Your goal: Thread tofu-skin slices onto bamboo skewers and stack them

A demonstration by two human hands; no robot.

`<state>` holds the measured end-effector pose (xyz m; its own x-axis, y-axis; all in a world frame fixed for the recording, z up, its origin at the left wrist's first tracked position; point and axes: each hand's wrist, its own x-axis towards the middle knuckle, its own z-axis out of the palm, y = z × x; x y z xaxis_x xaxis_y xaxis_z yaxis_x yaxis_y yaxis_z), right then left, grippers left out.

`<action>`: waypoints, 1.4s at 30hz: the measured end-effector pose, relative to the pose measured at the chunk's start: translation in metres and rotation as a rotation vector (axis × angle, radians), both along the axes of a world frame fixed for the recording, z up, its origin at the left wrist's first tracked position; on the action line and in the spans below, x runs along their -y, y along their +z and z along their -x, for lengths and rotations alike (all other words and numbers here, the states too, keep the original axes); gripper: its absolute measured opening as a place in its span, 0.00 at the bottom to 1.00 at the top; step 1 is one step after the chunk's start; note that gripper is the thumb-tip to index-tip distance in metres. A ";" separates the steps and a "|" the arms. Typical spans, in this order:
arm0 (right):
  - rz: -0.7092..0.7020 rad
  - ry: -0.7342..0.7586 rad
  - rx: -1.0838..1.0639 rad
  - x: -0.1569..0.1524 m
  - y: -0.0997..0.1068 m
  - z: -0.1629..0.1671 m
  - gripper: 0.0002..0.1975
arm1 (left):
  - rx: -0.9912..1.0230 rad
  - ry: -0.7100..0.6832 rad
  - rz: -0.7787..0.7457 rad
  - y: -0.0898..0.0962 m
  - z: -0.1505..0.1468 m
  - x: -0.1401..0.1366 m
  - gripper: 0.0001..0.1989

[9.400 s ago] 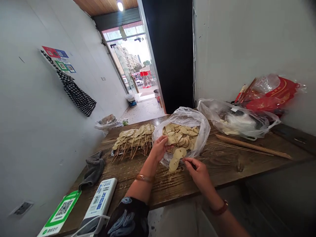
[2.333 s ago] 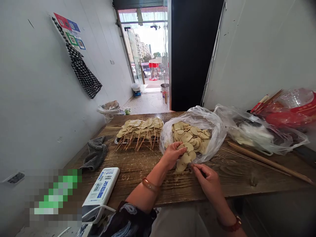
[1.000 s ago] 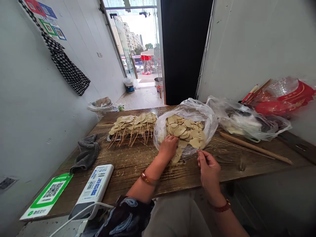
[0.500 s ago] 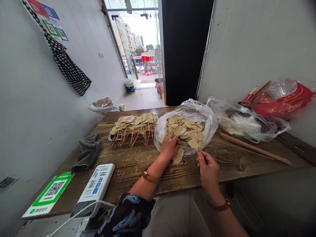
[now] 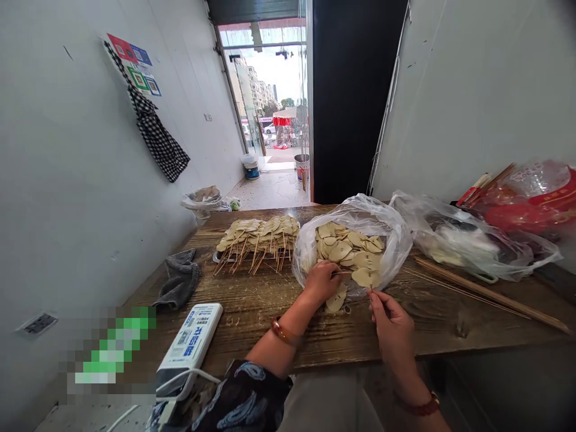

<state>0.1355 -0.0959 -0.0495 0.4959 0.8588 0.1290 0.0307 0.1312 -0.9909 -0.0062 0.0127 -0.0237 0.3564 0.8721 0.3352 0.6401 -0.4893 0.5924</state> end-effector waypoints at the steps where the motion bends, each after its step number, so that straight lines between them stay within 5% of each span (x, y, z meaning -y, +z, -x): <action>1: 0.004 0.010 0.020 0.001 0.001 0.000 0.21 | 0.053 -0.004 0.017 -0.001 0.001 -0.001 0.06; 9: 0.003 0.116 0.197 0.005 0.004 -0.005 0.18 | 0.773 -0.011 0.449 0.005 0.019 -0.013 0.10; 13: 0.014 0.227 0.316 0.013 0.005 -0.010 0.16 | 0.974 -0.006 0.512 0.015 0.027 -0.013 0.15; 20: -0.114 0.380 0.523 0.020 0.007 -0.014 0.12 | 1.039 0.013 0.473 0.022 0.030 -0.012 0.13; 42: -0.159 0.330 0.627 0.018 0.001 -0.010 0.10 | 0.932 0.042 0.412 0.026 0.033 -0.010 0.12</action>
<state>0.1457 -0.1135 -0.0485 0.0064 0.8982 0.4396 0.5205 0.3723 -0.7684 -0.0389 0.0224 0.0022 0.0734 0.9883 0.1340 -0.1496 -0.1220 0.9812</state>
